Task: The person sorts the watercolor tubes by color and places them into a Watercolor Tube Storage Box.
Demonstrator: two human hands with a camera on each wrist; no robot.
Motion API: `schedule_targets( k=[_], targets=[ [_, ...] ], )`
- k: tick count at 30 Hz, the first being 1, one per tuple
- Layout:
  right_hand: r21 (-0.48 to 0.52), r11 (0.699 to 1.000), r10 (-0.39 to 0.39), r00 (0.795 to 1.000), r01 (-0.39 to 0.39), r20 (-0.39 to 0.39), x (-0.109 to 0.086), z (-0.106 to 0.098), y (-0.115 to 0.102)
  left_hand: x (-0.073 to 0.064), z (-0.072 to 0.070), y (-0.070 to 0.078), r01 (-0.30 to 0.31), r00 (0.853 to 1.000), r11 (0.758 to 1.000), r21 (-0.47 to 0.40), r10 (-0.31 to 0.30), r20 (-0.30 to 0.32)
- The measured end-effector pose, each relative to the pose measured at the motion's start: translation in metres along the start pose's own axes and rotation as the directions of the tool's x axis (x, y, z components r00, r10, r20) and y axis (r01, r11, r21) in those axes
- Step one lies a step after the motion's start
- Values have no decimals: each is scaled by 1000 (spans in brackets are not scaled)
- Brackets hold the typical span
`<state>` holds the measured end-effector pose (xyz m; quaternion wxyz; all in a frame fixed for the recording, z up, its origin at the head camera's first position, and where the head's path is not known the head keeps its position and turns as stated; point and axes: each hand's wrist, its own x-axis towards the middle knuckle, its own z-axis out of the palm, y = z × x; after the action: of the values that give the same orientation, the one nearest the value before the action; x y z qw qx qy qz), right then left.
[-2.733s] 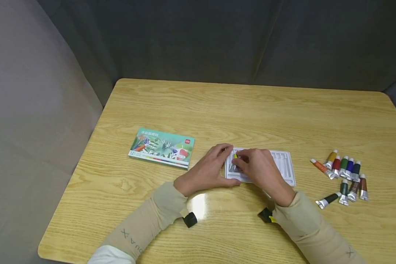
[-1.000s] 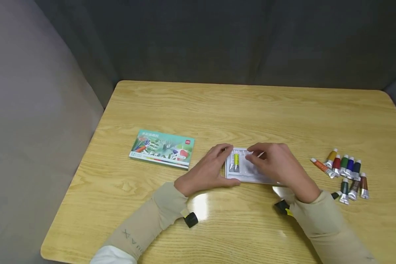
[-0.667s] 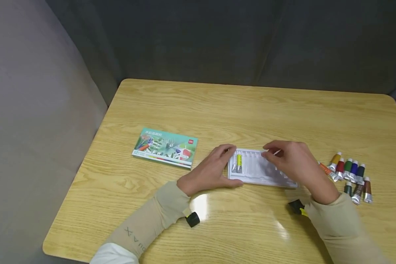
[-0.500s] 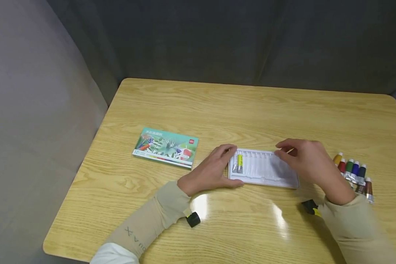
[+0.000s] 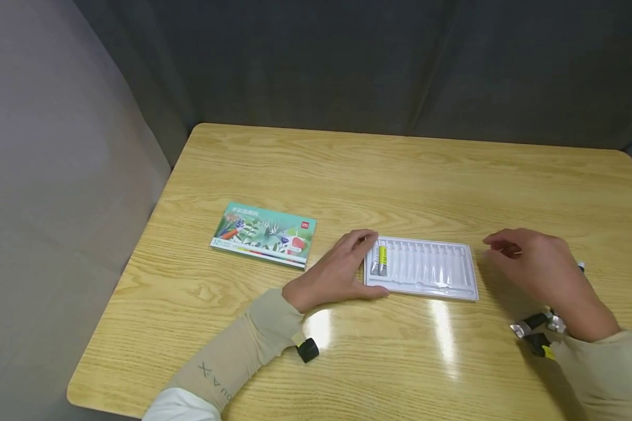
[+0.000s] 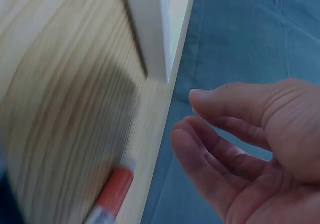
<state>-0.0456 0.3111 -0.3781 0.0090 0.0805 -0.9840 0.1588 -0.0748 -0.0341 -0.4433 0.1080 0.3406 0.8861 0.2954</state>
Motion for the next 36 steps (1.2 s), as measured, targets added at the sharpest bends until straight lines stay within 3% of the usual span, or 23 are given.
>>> schedule_targets(
  k=[6, 10, 14, 25, 36],
  targets=[
    [-53, 999, 9, 999, -7, 39, -2, -5, 13, 0, 0, 0, 2, 1000, 1000, 5, -1, -6],
    [-76, 995, 71, 991, -63, 117, -4, -9, 20, 0, 0, 0, -2, 1000, 1000, 5, 2, -4],
    [-86, 994, 85, 981, -71, 176, -7, -10, 25, 0, -1, 0, -4, 1000, 1000, 4, 4, -3],
    [-100, 995, 31, 987, -15, 155, -10, -2, 34, 0, 0, 0, -4, 1000, 1000, 13, 4, -11],
    [-64, 996, 71, 979, -60, 189, -6, -3, 31, -1, -1, 1, -9, 1000, 1000, 3, 9, -4]
  ],
)
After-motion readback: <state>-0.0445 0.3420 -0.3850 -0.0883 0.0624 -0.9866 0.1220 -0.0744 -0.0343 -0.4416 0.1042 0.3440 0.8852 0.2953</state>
